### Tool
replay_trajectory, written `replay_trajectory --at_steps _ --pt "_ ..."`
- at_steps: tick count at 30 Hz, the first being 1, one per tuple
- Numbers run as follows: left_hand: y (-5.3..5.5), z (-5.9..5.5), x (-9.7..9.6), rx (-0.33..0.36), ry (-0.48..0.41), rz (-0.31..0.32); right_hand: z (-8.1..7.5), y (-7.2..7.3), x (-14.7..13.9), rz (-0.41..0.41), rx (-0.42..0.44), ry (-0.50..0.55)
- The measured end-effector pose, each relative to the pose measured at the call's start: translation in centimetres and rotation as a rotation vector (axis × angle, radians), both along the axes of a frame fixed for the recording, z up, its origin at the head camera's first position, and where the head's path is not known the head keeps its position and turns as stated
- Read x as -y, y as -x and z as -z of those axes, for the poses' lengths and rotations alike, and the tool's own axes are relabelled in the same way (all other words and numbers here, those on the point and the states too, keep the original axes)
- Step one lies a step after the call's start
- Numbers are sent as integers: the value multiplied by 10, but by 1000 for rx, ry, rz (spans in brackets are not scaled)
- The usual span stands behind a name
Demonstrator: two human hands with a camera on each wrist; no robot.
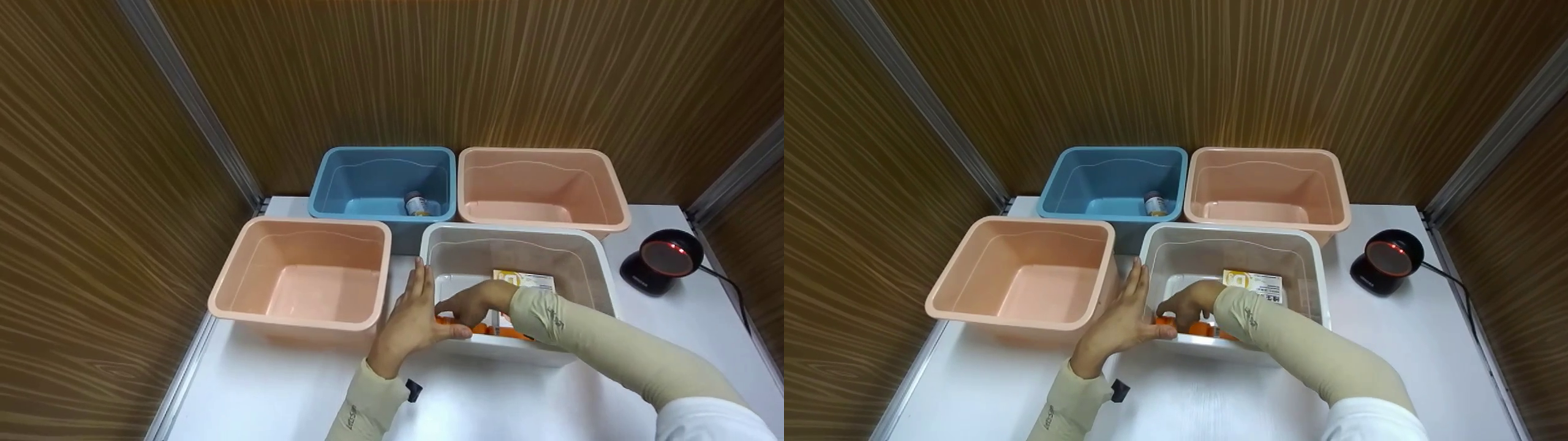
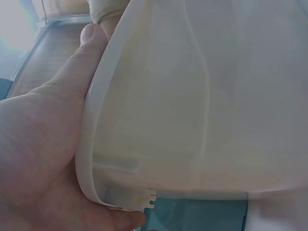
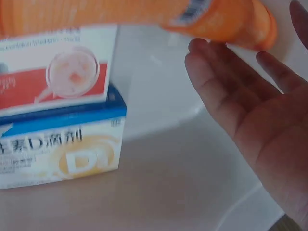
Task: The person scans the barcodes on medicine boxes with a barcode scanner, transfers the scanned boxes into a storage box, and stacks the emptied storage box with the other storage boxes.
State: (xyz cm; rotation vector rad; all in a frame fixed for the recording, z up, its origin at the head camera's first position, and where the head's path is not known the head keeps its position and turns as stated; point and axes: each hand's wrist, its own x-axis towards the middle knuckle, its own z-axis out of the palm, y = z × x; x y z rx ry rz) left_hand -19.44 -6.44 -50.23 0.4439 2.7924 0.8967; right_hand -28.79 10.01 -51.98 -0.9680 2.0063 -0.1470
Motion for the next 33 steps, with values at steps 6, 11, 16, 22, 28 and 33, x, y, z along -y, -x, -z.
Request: replay_trajectory --at_steps 6,11,16,22,28,33 --pt "-1 -1 -2 -6 1 -2 8 0 1 -15 -1 -49" --pt "-1 0 -3 0 3 -7 16 2 -1 -1 15 -25" --pt "-2 0 -5 13 1 -6 24 2 -6 98 104 -29" --pt "-3 -1 -6 23 -11 6 7 2 -9 92 85 10" --pt "-1 -1 -5 36 -15 -6 -23 9 -28 250 71 91" --pt "2 -1 -2 36 4 -9 -47 16 -50 273 -76 265"
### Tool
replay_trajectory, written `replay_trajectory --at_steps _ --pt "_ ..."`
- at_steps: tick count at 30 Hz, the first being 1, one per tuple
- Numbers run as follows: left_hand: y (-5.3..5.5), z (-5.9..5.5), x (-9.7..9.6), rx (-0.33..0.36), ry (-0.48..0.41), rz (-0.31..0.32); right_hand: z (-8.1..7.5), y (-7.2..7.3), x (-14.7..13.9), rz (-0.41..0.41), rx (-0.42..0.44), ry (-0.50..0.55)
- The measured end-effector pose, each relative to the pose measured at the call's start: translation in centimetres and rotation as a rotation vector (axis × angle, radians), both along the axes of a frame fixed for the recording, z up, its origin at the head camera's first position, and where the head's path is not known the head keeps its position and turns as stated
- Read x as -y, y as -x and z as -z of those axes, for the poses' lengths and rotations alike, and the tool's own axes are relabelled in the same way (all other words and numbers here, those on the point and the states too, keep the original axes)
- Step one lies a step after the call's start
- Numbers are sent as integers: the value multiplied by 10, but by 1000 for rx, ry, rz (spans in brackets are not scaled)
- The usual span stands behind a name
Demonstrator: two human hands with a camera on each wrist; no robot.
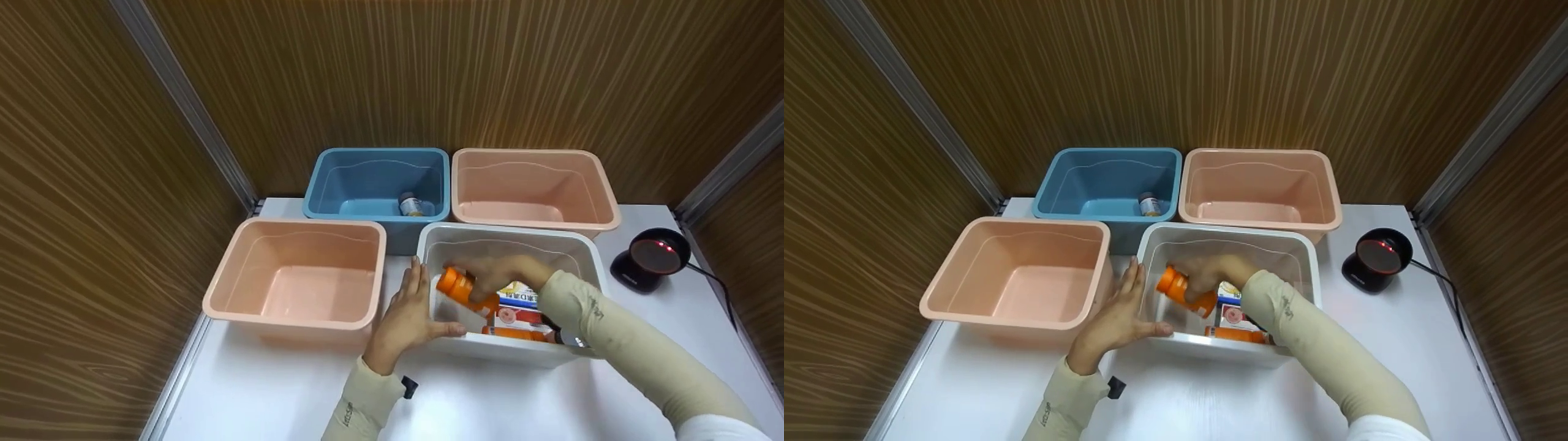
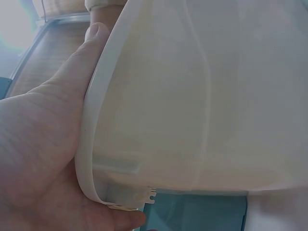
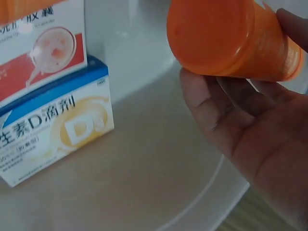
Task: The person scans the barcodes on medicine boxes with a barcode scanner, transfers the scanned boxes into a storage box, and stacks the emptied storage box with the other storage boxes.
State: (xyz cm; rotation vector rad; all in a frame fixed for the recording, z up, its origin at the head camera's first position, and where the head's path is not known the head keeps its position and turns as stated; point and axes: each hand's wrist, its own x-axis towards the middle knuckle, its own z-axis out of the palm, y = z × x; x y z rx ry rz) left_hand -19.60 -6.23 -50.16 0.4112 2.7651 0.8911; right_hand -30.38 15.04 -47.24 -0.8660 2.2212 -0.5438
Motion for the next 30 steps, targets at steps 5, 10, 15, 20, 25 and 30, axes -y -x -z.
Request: replay_trajectory --at_steps 5,10,15,20,25,30 --pt "5 0 2 11 -12 -1 -17 5 -22 89 -117 197" --pt "8 1 2 18 -3 -14 -26 6 -41 216 -56 407" --pt "8 1 5 23 -4 -21 -35 4 -54 298 -146 494" --pt "6 1 9 20 4 -20 -44 -1 -59 419 -241 560" --pt "7 1 12 26 1 -20 -51 -7 -63 550 -305 694" --pt "8 2 15 15 -11 -22 -62 -15 -67 593 -333 800"
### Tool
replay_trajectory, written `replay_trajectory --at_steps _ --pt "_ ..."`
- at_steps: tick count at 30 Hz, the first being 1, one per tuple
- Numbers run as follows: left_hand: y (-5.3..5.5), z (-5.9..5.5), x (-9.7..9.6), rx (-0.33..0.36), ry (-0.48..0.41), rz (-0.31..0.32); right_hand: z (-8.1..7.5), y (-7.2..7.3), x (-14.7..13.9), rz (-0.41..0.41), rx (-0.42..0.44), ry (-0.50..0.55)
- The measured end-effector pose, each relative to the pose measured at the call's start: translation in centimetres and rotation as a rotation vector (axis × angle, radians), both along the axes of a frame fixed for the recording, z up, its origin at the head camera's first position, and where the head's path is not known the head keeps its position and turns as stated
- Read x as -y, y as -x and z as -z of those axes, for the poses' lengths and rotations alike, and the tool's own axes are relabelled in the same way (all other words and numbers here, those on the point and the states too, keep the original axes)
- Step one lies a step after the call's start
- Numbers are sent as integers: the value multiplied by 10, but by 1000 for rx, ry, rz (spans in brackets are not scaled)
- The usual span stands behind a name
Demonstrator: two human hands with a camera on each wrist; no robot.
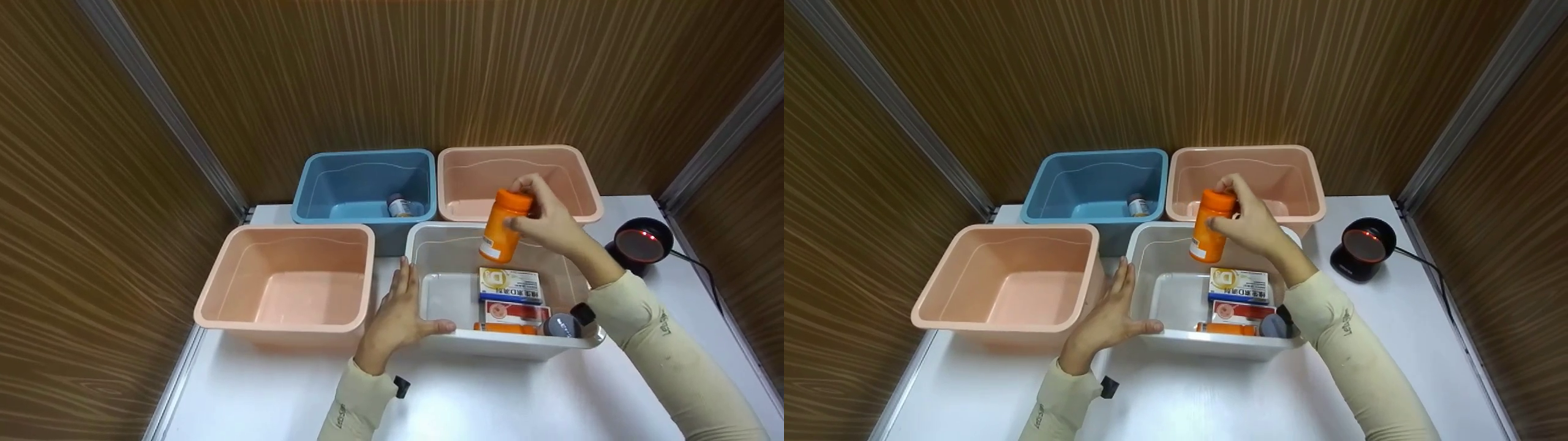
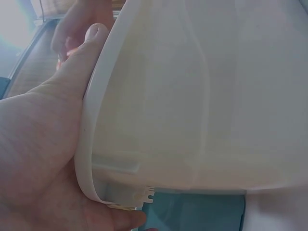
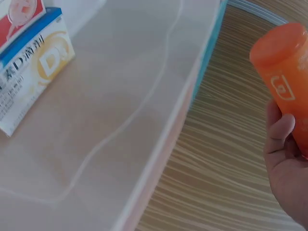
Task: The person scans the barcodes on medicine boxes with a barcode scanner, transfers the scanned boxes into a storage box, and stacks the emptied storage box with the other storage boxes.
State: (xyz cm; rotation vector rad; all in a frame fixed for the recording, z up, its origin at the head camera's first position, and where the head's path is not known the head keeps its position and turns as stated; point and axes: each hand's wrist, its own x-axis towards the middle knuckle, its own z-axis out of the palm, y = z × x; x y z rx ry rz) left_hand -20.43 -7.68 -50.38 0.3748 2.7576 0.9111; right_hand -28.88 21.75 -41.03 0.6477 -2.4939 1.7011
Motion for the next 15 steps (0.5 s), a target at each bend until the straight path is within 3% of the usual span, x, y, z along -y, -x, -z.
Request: replay_trajectory --at_steps 5,15 --pt "0 2 1 -9 -19 -4 -16 -14 -11 17 -57 -111" --pt "0 3 1 -28 -13 -1 -37 -35 -48 84 -51 -352"
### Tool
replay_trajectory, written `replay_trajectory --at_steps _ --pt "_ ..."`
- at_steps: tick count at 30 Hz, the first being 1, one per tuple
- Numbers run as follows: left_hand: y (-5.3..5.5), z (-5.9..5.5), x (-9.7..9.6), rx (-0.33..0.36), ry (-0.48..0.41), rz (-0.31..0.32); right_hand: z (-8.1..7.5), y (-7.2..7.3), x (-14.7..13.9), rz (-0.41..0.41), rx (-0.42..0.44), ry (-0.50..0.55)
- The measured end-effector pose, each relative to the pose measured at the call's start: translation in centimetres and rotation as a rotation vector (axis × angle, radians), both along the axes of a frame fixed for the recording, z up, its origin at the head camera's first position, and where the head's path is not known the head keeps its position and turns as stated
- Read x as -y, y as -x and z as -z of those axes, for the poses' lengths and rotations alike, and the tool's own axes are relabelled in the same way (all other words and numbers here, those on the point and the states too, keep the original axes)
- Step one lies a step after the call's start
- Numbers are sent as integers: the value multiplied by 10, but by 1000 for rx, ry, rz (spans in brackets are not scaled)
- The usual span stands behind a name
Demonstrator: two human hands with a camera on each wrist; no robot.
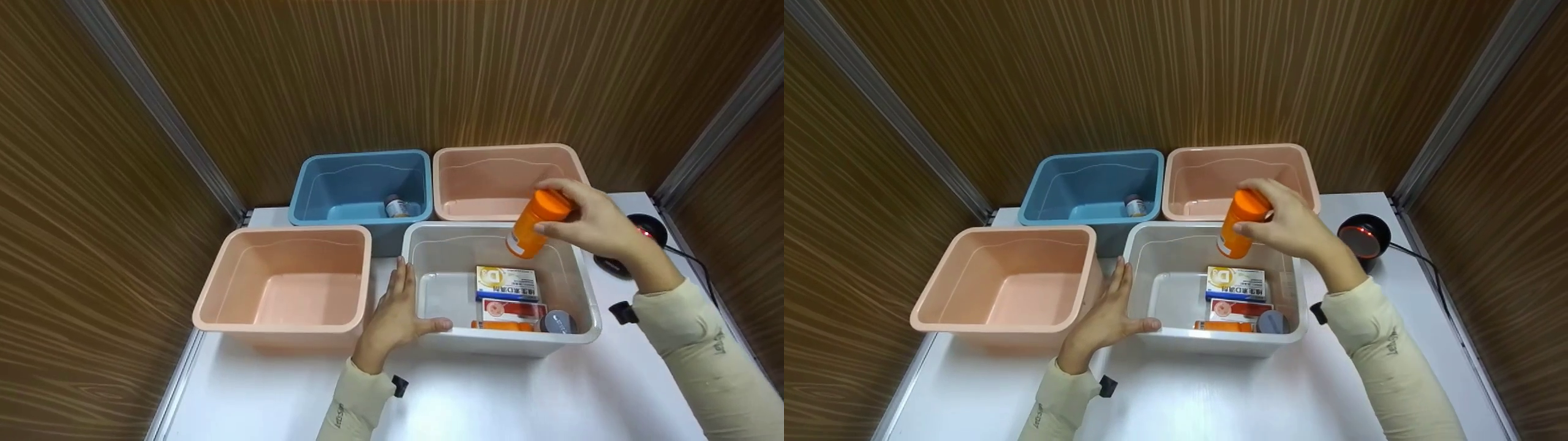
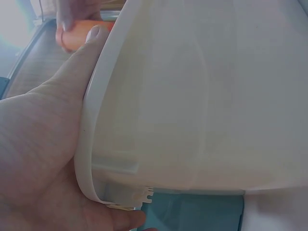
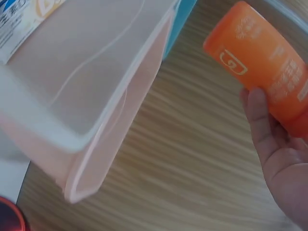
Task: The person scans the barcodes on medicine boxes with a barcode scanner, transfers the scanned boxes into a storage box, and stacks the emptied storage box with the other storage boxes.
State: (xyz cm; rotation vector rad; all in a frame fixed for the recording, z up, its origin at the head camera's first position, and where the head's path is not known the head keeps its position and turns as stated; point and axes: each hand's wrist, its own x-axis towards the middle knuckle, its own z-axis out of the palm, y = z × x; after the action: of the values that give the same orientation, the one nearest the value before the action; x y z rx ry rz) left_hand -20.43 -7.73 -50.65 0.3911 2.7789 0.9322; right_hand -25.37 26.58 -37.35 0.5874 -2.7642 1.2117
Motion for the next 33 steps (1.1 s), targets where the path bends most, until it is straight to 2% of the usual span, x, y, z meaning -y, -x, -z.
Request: replay_trajectory --at_steps 3,9,12,17,22,28,33 --pt "-1 1 2 2 -3 -3 -2 -7 -11 47 23 -53" --pt "-2 2 3 22 -28 -17 -4 -15 -35 116 16 -151" --pt "-2 2 2 34 -48 -14 -5 -20 -49 168 35 -174" --pt "-1 0 -1 51 -55 -10 -4 -24 -71 231 16 -198" --pt "-1 0 0 74 -56 -16 5 -24 -89 264 54 -187" --pt "-1 -1 -1 81 -66 -21 21 -20 -109 318 47 -250" --pt "0 -2 -1 95 -66 -31 35 -12 -123 334 120 -279"
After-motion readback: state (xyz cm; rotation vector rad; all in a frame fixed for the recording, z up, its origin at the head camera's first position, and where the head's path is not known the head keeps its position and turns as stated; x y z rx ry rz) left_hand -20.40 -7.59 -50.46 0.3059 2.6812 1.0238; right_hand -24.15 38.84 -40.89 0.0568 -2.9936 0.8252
